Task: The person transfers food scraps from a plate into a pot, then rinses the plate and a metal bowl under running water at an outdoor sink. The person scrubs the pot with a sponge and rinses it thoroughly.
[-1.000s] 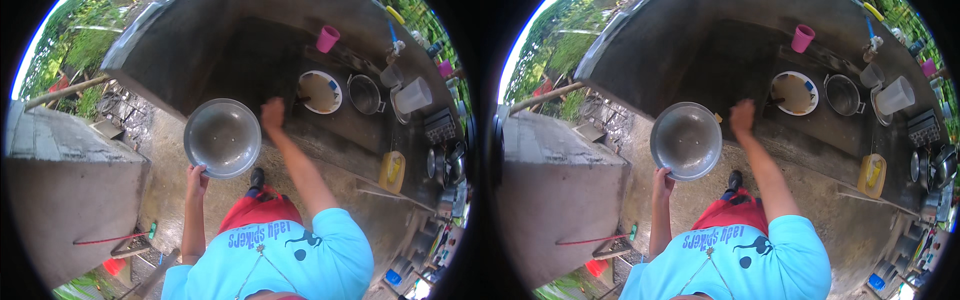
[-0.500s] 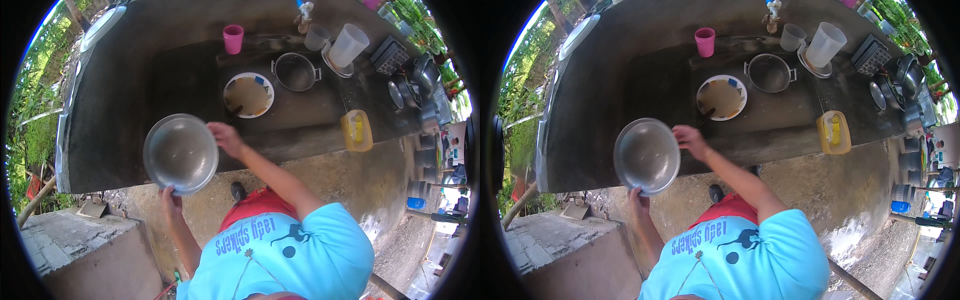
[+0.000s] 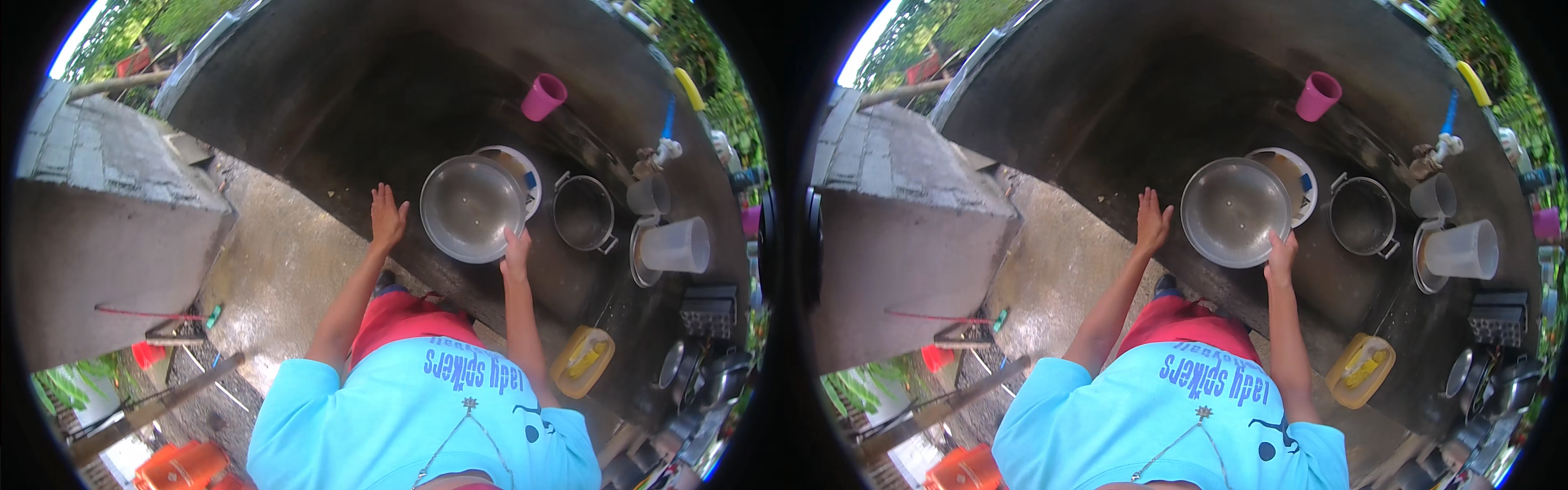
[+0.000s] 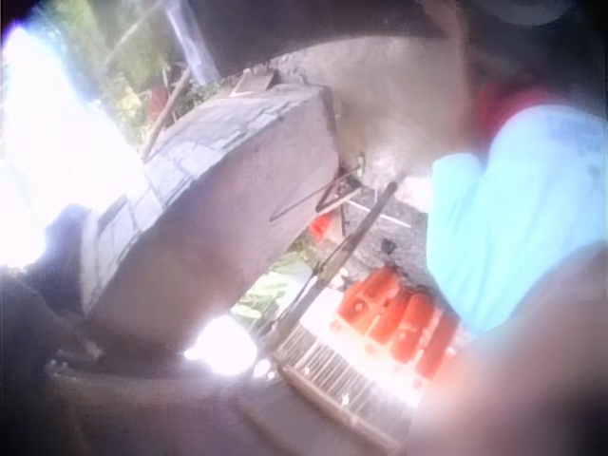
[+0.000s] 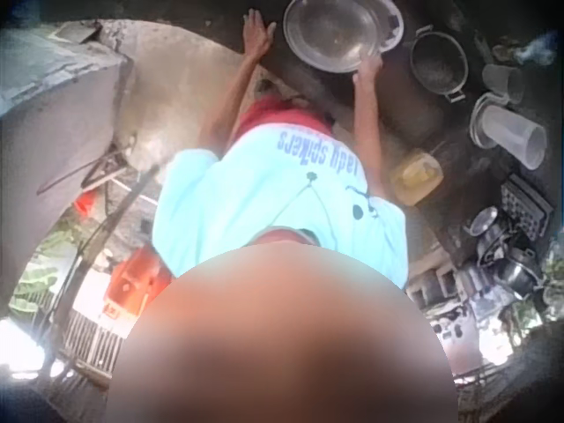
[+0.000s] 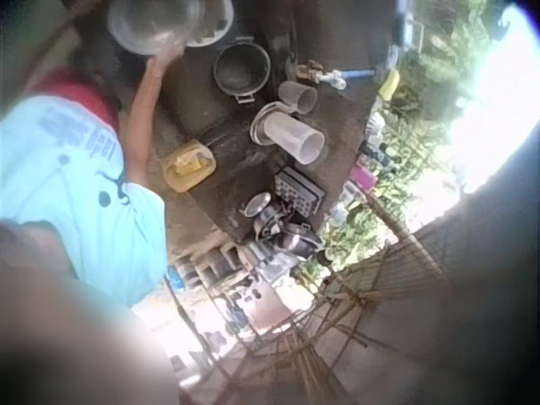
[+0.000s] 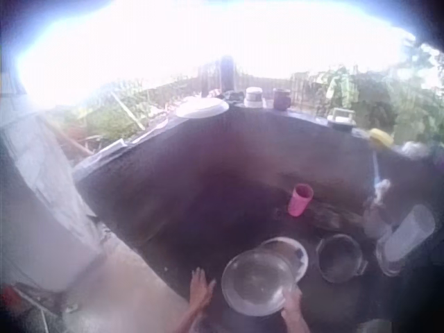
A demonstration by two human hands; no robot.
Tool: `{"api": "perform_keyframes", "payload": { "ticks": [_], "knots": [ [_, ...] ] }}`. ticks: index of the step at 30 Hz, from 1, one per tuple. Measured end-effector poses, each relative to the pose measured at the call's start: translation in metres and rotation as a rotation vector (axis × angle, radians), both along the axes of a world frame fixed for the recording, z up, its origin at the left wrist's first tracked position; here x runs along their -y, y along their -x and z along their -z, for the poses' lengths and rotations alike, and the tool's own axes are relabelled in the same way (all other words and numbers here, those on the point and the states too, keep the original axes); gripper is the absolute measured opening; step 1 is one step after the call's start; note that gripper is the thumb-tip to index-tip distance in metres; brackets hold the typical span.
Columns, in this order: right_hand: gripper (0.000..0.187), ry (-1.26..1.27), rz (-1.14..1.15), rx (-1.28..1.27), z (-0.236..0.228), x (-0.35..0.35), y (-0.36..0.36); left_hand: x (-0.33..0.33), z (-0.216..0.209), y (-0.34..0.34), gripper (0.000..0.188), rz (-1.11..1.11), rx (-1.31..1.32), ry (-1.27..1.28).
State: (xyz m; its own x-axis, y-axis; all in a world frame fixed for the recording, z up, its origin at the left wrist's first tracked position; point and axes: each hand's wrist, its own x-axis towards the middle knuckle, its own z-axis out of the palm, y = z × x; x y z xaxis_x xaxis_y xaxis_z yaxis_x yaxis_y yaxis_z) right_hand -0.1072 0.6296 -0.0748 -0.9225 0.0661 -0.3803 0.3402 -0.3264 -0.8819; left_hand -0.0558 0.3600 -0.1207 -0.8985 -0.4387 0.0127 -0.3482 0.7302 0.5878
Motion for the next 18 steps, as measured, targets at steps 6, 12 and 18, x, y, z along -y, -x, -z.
{"api": "perform_keyframes", "payload": {
  "ticks": [6, 12, 18],
  "knots": [
    [0.037, 0.047, -0.042, 0.005, 0.014, 0.05, 0.012, 0.067, 0.046, -0.02, 0.079, -0.035, 0.191, 0.36],
    [0.032, 0.04, 0.111, 0.07, 0.024, 0.054, -0.005, 0.187, 0.01, -0.057, 0.049, -0.494, 0.099, 0.446],
    [0.028, -0.003, 0.298, 0.121, 0.032, 0.045, -0.018, 0.031, -0.033, 0.033, 0.06, 0.047, 0.14, -1.04]
  ]
}}
